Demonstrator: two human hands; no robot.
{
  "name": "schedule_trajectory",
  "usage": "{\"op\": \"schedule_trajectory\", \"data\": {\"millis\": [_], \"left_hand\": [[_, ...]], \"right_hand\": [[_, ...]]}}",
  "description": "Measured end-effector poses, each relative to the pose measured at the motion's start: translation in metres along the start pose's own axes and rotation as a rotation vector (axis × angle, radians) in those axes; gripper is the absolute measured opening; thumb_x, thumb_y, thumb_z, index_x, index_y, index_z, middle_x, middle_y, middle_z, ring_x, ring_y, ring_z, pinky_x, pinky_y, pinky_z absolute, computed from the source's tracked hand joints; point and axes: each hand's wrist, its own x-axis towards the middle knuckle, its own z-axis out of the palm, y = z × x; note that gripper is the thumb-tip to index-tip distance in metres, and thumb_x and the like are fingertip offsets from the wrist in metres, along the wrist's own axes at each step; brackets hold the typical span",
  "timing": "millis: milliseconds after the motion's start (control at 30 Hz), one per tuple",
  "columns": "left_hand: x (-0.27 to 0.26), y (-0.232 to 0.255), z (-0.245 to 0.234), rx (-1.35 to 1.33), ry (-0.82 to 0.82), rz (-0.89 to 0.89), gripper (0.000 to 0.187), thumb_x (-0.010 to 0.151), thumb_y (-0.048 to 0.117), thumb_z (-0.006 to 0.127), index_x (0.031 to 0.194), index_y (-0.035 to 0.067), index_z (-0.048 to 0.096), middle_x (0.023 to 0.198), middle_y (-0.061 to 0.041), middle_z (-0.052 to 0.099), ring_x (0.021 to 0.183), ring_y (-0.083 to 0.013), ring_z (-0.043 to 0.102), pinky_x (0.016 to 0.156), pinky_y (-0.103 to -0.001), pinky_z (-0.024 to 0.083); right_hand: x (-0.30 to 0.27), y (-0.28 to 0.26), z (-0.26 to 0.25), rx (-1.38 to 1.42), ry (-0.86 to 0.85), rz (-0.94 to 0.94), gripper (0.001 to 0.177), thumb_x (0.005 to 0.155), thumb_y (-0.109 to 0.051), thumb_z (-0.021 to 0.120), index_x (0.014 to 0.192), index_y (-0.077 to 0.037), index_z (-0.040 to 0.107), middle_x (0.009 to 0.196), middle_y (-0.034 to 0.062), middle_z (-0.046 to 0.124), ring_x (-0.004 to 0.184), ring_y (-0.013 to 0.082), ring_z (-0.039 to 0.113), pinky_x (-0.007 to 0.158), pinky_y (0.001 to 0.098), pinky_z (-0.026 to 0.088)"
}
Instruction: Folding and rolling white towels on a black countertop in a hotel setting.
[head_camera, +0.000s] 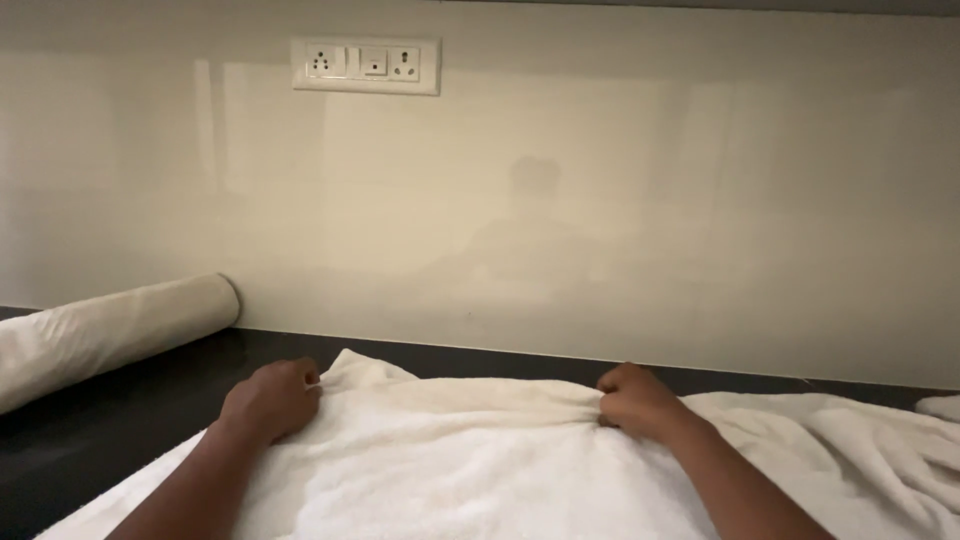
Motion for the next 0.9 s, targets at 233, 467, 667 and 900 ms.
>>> {"op": "schedule_trajectory", "data": {"millis": [233,467,667,900], "left_hand": [[-0.009,0.009,-0.011,-0.079,0.458,0.054,0.020,0.099,0.025,0.055,0.110,0.015,0.067,0.098,-0.015,0.077,0.096,-0.0372,0.073,0.084,-0.051,0.057],[-0.011,0.016,-0.025,-0.307,0.663,-0.016,0.026,0.103,0.027,0.051,0.113,0.003,0.052,0.089,-0.024,0.073,0.085,-0.0448,0.071,0.077,-0.055,0.055],[0.030,-0.018,0.016,-0.127,0.259,-0.173,0.044,0.099,0.023,0.052,0.140,0.009,0.056,0.126,-0.022,0.067,0.115,-0.0396,0.066,0.095,-0.053,0.052],[0.032,-0.025,0.026,0.015,0.037,-0.057,0.062,0.100,0.056,0.026,0.157,0.034,0.041,0.169,0.001,0.030,0.153,-0.0295,0.029,0.124,-0.052,0.020]], "right_hand": [[0.005,0.001,-0.019,0.296,0.112,-0.023,0.026,0.068,-0.018,0.094,0.090,-0.006,0.084,0.097,0.0099,0.078,0.091,0.0233,0.072,0.084,0.0375,0.056],[-0.021,-0.042,-0.024,0.148,0.689,-0.020,0.020,0.091,-0.023,0.074,0.109,-0.018,0.081,0.097,0.0109,0.079,0.084,0.0289,0.074,0.079,0.0402,0.058],[0.004,-0.012,0.011,0.075,0.472,-0.231,0.033,0.079,-0.035,0.077,0.072,-0.002,0.076,0.081,0.0167,0.075,0.077,0.0301,0.069,0.075,0.0403,0.054],[0.018,0.020,0.016,0.087,0.023,0.164,0.042,0.086,-0.047,0.072,0.100,-0.008,0.080,0.113,0.0117,0.080,0.102,0.0246,0.072,0.092,0.0366,0.053]]}}
